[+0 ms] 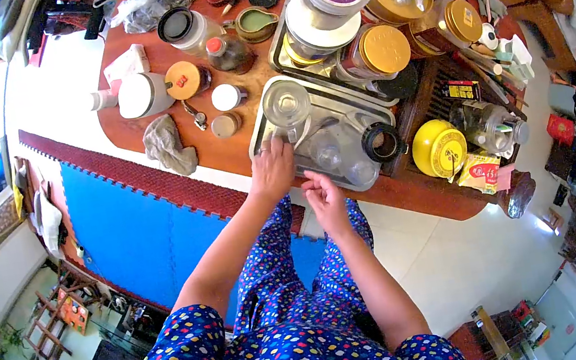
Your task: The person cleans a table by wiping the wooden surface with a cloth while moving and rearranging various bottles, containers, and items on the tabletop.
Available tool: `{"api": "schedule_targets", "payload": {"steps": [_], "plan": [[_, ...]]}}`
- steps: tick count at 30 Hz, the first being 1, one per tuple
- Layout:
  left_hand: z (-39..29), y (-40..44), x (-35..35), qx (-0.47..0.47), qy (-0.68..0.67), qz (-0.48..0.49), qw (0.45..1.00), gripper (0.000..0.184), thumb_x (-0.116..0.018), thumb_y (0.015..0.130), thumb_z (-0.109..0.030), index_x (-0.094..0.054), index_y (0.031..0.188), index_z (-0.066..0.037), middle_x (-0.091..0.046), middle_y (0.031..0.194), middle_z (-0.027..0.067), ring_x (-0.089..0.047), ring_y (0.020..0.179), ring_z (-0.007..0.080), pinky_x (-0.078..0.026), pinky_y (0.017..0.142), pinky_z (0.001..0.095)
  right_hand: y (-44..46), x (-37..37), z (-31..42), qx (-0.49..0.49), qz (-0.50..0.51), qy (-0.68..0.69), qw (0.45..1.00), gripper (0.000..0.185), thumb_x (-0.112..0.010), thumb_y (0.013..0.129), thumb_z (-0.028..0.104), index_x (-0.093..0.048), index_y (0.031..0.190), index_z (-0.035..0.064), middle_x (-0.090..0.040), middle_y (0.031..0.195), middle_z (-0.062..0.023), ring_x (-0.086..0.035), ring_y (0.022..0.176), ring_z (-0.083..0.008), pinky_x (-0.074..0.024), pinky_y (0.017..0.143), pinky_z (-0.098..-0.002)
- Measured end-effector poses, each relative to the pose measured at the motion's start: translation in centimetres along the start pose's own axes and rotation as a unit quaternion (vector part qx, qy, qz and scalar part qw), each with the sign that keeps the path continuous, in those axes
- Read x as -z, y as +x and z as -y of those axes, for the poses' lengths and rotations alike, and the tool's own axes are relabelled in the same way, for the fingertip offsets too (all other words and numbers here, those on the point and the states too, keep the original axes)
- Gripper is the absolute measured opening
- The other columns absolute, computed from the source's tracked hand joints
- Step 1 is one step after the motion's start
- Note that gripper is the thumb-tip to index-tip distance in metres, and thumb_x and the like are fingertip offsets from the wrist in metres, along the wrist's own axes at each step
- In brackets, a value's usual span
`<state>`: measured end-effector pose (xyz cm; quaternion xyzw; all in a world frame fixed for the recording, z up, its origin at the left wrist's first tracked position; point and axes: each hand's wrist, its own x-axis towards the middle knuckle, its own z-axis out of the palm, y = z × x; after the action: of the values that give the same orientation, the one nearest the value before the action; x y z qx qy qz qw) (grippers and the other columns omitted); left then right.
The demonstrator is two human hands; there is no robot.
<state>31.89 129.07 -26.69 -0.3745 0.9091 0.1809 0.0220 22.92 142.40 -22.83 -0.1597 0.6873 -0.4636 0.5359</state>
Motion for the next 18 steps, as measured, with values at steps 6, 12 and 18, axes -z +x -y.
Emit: {"api": "schedule_targets", "payload": {"steps": [6,12,18], "plan": [[-0.7,-3.5,3.1,0.021,-0.06,0.053,0.997,0.011,-0.051,0.085,-0.014,-0.053,0.094,-0.007,-0.056,0.082,0.0099,-0.062,0.08,0.0292,-0.053,0.063,0.0403,0.9,1.0,0.6,0.01,0.0,-0.029,1.0,0.037,-0.057,0.09,-0.001,-0.056,0.126,0.0028,-0.064,0.101,-0.0055,-0.061,0.087,-0.0107,-0.0493,0.078,-0.0239],[-3.3,-6.1,7.1,0.074,-0.238,-0.094,0.964,0.023,-0.05,0.09,-0.01,-0.054,0.112,-0.003,-0.063,0.08,0.0138,-0.063,0.069,0.0345,-0.05,0.056,0.0418,0.8,1.2,0.1,0.006,0.005,-0.018,1.0,0.04,-0.056,0.089,0.001,-0.053,0.129,0.0015,-0.064,0.101,-0.0073,-0.062,0.087,-0.0114,-0.0499,0.081,-0.0245],[-4.6,-2.7,9.7,0.259,-0.576,0.009,0.776,0.029,-0.047,0.092,-0.009,-0.05,0.12,0.0,-0.059,0.066,0.0126,-0.06,0.055,0.0255,-0.045,0.049,0.0365,1.1,0.6,-1.7,0.012,0.028,-0.001,1.0,0.039,-0.054,0.089,0.001,-0.053,0.127,0.0008,-0.064,0.1,-0.0067,-0.06,0.083,-0.0099,-0.0495,0.079,-0.0247]]}}
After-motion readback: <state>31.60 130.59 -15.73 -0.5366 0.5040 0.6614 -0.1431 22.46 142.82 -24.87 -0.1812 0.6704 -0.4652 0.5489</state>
